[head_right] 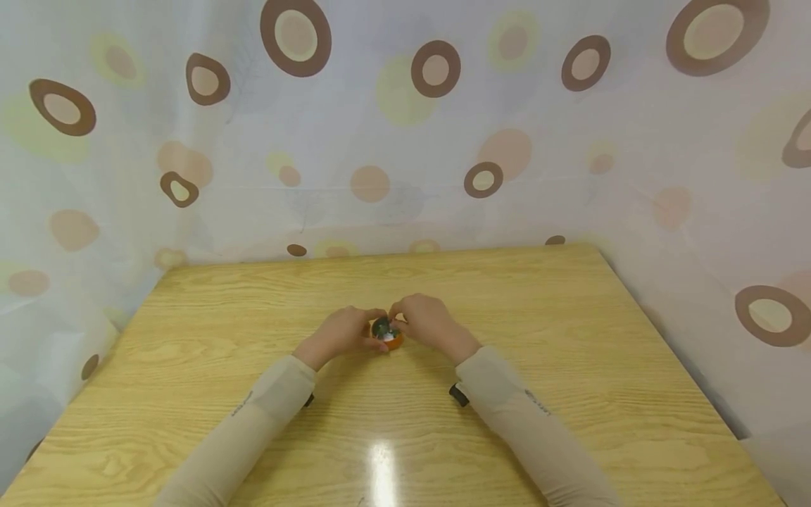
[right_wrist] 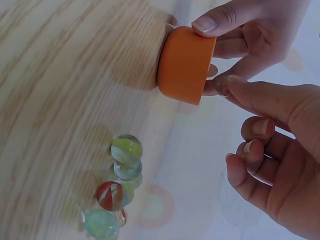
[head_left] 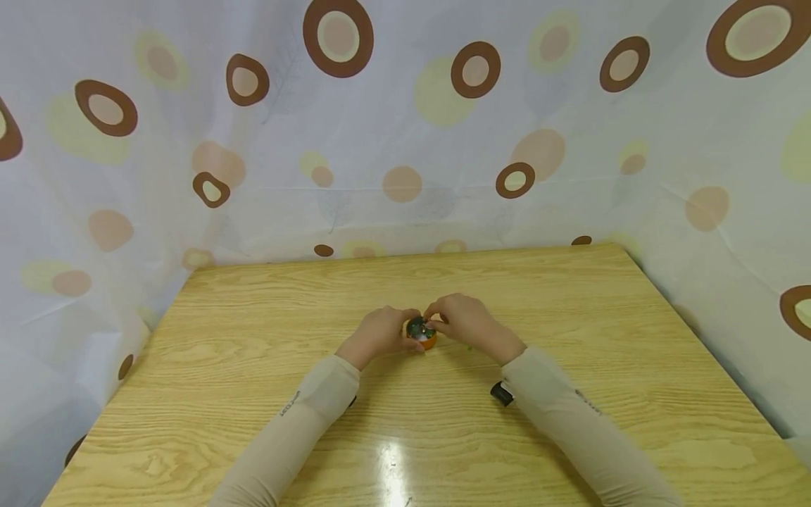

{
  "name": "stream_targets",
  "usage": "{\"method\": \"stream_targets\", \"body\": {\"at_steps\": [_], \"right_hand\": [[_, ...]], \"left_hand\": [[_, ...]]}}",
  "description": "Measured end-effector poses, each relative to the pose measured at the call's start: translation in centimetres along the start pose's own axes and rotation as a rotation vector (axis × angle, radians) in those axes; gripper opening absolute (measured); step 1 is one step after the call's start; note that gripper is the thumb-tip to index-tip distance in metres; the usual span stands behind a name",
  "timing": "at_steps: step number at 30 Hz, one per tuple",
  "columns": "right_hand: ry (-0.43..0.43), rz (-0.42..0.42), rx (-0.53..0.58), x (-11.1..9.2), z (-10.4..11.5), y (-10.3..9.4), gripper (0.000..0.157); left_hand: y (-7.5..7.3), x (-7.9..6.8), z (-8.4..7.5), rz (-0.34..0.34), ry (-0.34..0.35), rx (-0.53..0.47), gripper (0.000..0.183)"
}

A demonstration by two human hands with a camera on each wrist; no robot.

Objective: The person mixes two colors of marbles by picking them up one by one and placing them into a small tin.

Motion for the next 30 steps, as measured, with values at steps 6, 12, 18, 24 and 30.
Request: {"method": "stream_targets", "body": {"at_steps": [6, 12, 18, 24, 30], "right_hand": [[-0.011, 0.015, -0.006, 0.2, 0.4, 0.7, 0.017], [-0.033, 0.014, -0.004, 0.3, 0.7, 1.1, 0.016], [-0.044, 0.008, 0.002, 0.3, 0.8, 1.4, 0.016], [-0.036, 0.007, 0.012, 0.3, 0.8, 1.4, 0.015], [-0.013, 0.009, 0.005, 0.3, 0.6, 1.3, 0.017]], "left_hand": [[0.0, 0.0, -0.1, 0.001, 0.006, -0.007, 0.060], [0.0, -0.1, -0.2, -0.006, 0.009, -0.014, 0.063], [0.0, 0.0, -0.1, -0.013, 0.012, -0.023, 0.062], [0.0, 0.0, -0.1, -0.018, 0.012, -0.023, 0.061], [0.1, -0.1, 0.1, -0.014, 0.003, -0.008, 0.061]]}}
Point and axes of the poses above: each hand's wrist, its own x-axis towards the middle knuckle, its own y-axis out of the palm, z = x × y, the point moved 10 cm from there along x, towards the middle knuckle, and after that the axes turned 14 degrees about y, right-handed, at the moved point
